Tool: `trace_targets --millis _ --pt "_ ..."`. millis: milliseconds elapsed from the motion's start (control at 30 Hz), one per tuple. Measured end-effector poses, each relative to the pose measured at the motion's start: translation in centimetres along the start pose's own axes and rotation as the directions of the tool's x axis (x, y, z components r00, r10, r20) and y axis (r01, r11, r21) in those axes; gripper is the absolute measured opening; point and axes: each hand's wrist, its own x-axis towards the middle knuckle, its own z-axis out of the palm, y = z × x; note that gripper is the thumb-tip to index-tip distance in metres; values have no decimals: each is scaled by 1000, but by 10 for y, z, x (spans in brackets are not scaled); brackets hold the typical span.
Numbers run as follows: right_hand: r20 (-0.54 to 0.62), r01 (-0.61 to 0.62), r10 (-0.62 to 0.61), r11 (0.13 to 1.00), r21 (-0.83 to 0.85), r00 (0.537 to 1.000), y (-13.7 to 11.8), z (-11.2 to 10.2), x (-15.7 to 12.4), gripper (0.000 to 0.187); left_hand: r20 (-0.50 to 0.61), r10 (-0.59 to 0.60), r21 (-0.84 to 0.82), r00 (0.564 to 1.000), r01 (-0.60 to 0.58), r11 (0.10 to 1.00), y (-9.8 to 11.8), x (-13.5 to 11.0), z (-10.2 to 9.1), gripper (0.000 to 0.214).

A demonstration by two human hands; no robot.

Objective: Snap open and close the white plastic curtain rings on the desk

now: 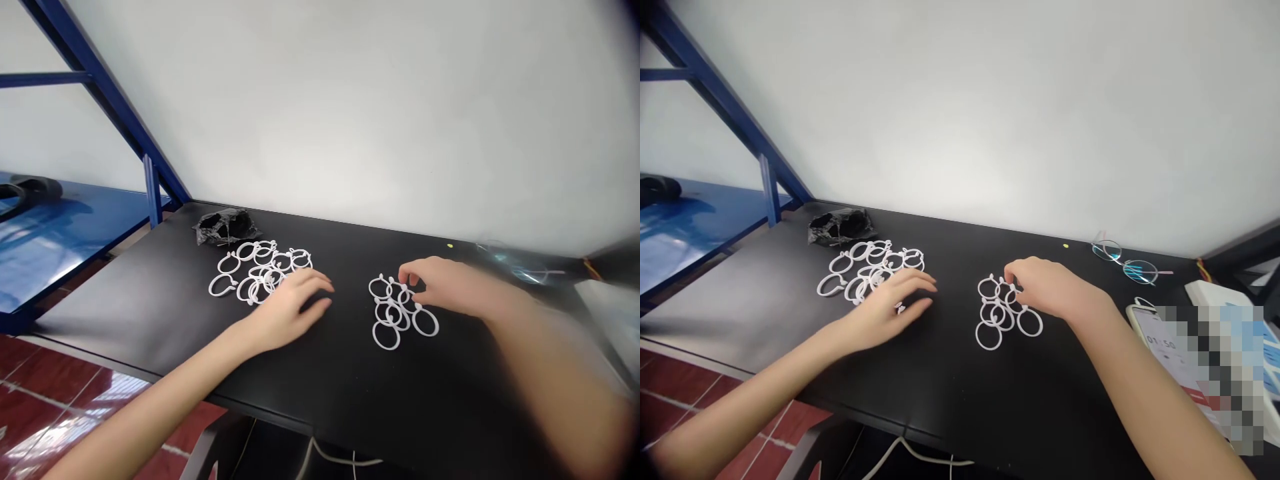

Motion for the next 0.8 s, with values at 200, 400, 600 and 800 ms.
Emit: trace_targets --millis 200,400,600,800 --pt "16 -24 24 1000 12 1000 -3 -3 5 22 237 235 35 943 -250 968 31 41 50 44" --pt "-38 104 -101 988 117 994 0 11 26 9 228 110 68 967 -128 989 28 53 65 34" --pt "-126 120 -99 977 176 987 -1 12 32 4 159 24 103 987 -41 994 22 51 64 21" --pt "-237 218 -105 824 523 966 2 -9 20 10 161 -9 174 987 -19 985 13 54 61 13"
